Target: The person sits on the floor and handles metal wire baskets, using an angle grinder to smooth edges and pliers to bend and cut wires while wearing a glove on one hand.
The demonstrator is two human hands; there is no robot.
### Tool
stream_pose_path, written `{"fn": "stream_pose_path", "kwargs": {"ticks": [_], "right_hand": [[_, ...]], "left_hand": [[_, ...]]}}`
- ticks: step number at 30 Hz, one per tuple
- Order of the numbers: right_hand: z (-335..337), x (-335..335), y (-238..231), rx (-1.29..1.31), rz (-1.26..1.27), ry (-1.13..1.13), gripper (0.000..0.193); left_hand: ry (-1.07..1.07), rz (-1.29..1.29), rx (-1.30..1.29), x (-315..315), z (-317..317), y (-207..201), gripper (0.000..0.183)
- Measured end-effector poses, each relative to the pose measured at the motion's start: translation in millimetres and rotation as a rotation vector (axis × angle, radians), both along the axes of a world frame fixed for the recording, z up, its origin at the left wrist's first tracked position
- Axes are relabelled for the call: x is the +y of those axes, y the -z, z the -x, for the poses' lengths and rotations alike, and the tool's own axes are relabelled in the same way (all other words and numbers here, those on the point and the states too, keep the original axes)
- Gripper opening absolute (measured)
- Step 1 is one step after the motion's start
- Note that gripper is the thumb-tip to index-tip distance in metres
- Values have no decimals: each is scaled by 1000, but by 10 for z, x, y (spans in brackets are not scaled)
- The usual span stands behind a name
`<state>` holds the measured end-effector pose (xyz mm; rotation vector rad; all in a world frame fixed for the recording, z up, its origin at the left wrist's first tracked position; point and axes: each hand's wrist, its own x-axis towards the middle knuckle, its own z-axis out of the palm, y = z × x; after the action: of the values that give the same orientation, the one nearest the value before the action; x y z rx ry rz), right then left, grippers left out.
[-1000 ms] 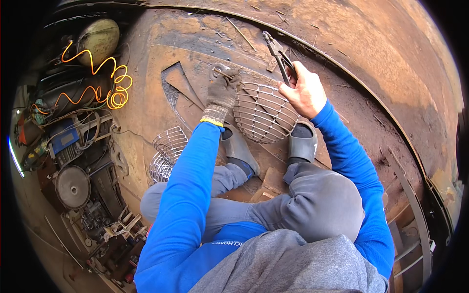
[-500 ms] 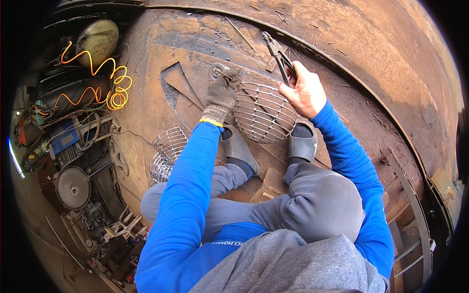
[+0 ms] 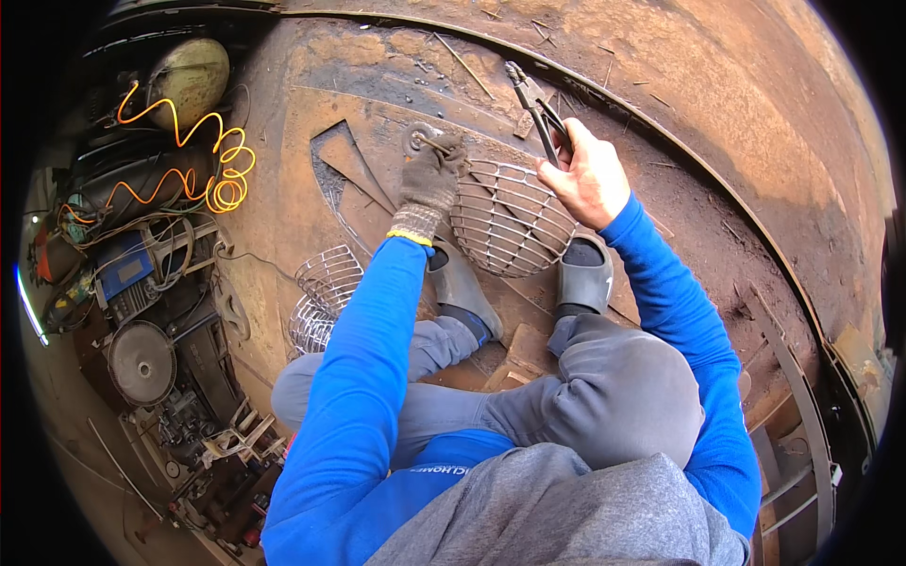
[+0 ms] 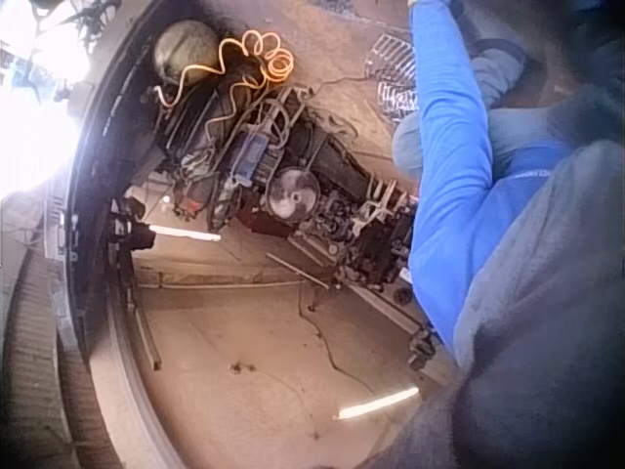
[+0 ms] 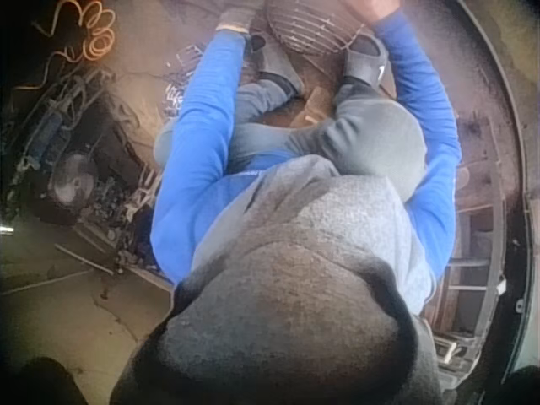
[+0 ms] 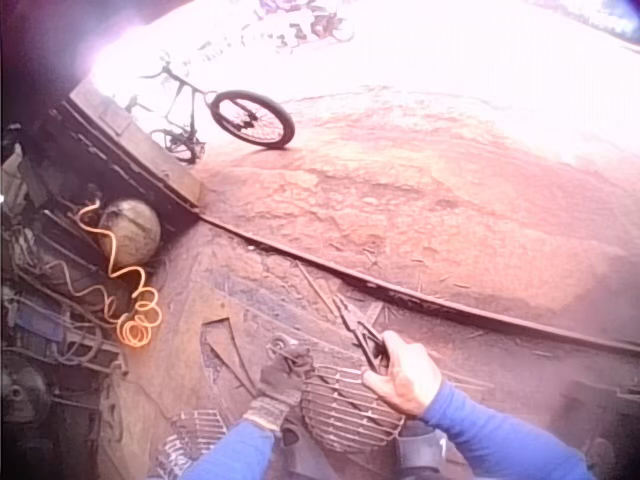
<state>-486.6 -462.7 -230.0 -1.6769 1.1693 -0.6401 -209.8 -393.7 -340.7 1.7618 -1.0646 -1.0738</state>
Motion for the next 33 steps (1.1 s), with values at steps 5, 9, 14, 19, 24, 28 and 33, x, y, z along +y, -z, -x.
{"fn": "stream_pose_path", "kwargs": {"ticks": [5, 9, 14, 19, 24, 28, 33], "right_hand": [[6, -3, 8, 8, 0, 0, 32], [4, 1, -1, 7, -9, 7, 32], [17, 4, 33, 10, 8, 2, 32], [13, 8, 36, 7, 15, -2, 32], [12, 10, 33, 9, 8, 1, 31], [15, 13, 32, 5, 11, 1, 31], [19, 12, 53, -3, 13, -8, 30]], "left_hand": [[82, 2, 11, 20, -76, 127, 30], [15, 41, 33, 20, -56, 142, 24], [87, -44, 6, -4, -48, 82, 34], [104, -61, -93, 13, -68, 61, 34], [101, -68, -94, -5, -27, -28, 34], [101, -85, -127, -18, 14, -104, 34], [35, -75, -23, -27, 68, -117, 32]]}}
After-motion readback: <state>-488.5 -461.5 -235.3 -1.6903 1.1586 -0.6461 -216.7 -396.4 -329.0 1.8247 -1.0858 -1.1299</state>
